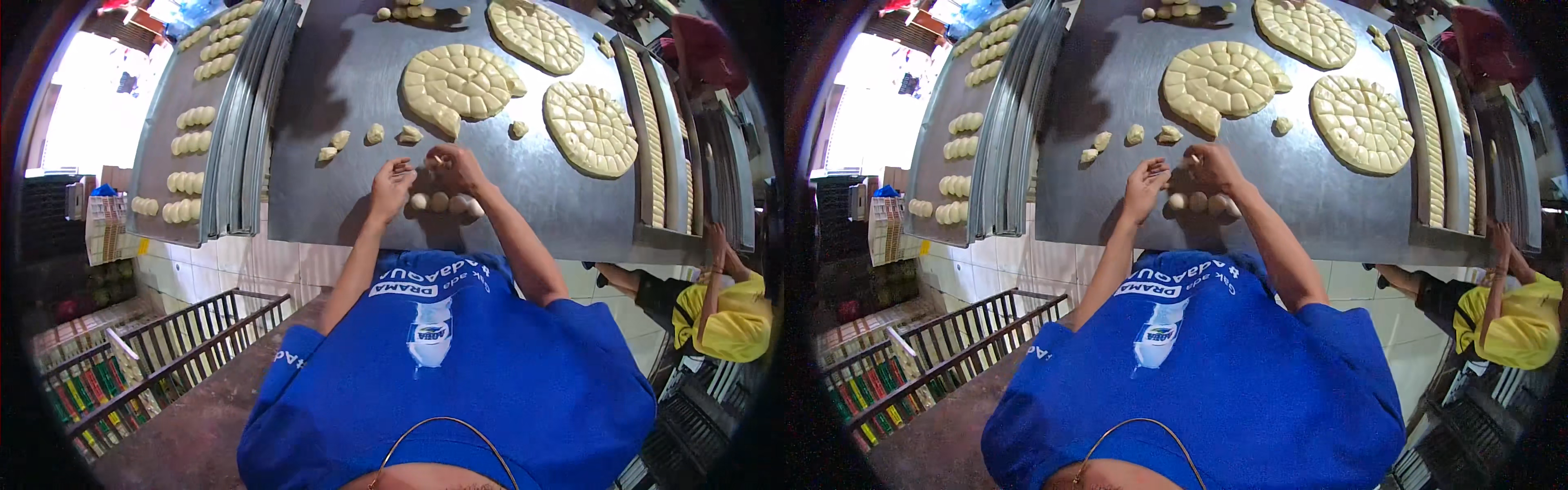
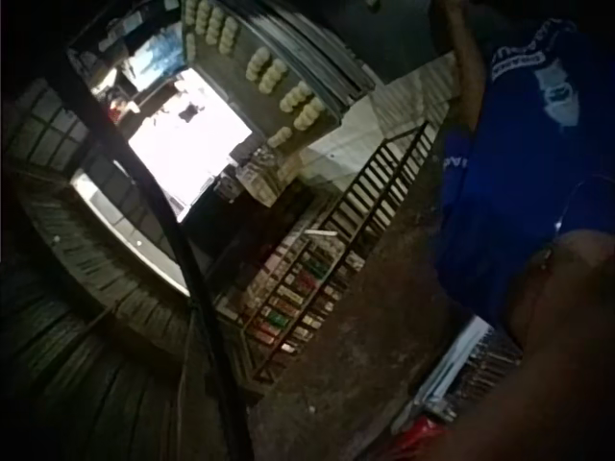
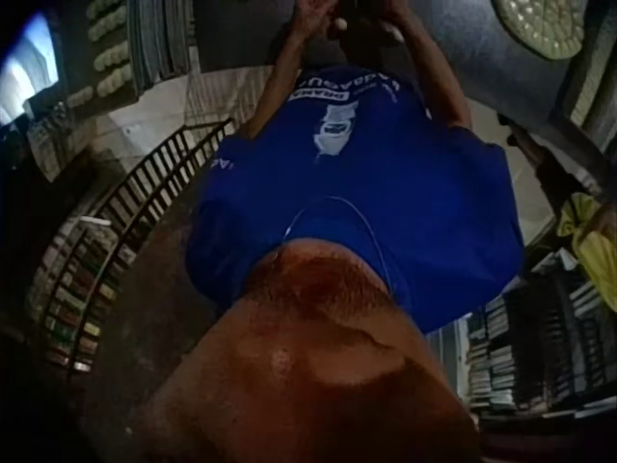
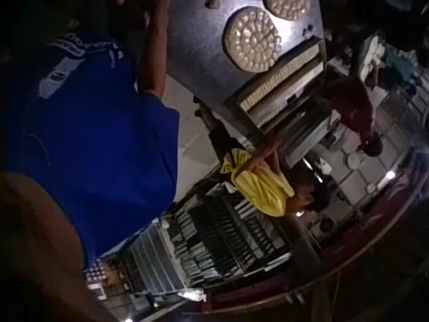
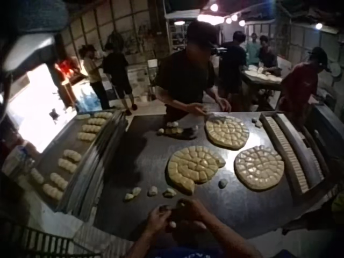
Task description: Shaping pieces of dough into bread rolls and arranging them on a large metal production table.
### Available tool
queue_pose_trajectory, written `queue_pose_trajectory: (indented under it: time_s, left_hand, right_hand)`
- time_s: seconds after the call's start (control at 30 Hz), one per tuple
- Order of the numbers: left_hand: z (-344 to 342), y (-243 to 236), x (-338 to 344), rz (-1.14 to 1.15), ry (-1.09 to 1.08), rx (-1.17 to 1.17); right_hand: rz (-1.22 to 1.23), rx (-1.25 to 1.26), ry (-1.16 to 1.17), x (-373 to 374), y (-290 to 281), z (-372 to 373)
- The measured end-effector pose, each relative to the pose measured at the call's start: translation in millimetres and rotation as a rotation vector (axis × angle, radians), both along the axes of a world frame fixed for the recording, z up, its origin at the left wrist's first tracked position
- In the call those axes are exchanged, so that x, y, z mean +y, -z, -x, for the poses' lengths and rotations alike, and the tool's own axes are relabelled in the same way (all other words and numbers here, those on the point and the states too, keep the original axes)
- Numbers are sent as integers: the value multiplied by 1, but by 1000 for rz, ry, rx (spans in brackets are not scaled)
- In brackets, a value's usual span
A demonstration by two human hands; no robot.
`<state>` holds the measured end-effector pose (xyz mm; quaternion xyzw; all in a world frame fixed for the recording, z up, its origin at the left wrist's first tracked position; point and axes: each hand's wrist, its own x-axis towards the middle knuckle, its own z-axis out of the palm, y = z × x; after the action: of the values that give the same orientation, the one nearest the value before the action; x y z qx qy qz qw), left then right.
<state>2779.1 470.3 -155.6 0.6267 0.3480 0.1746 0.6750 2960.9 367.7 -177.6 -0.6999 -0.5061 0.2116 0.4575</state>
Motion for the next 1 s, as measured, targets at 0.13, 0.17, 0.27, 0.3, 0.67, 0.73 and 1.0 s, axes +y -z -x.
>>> queue_pose_trajectory:
  time_s: [0.13, 0.17, 0.27, 0.3, 0.67, 0.73, 1.0]
  left_hand:
    - [-6, -31, -8, 249, -42, -139]
    - [-7, -45, -13, 323, -32, -178]
    - [-5, -99, -20, 377, 27, -148]
    - [-3, -126, -21, 385, 38, -144]
    - [42, -217, 26, 137, -246, -530]
    - [27, -158, 73, -263, -473, -218]
    - [50, 67, 131, -1089, -422, 424]
  right_hand:
    - [-34, 123, -58, -5, -73, 21]
    - [-52, 106, -64, -10, -96, 24]
    - [-49, 145, -103, -33, -162, 21]
    - [-35, 202, -142, -42, -181, 18]
    - [-433, 862, 2, -91, -207, -43]
    - [-305, 462, 483, -83, -144, -88]
    - [-94, -474, 522, -73, 43, -117]
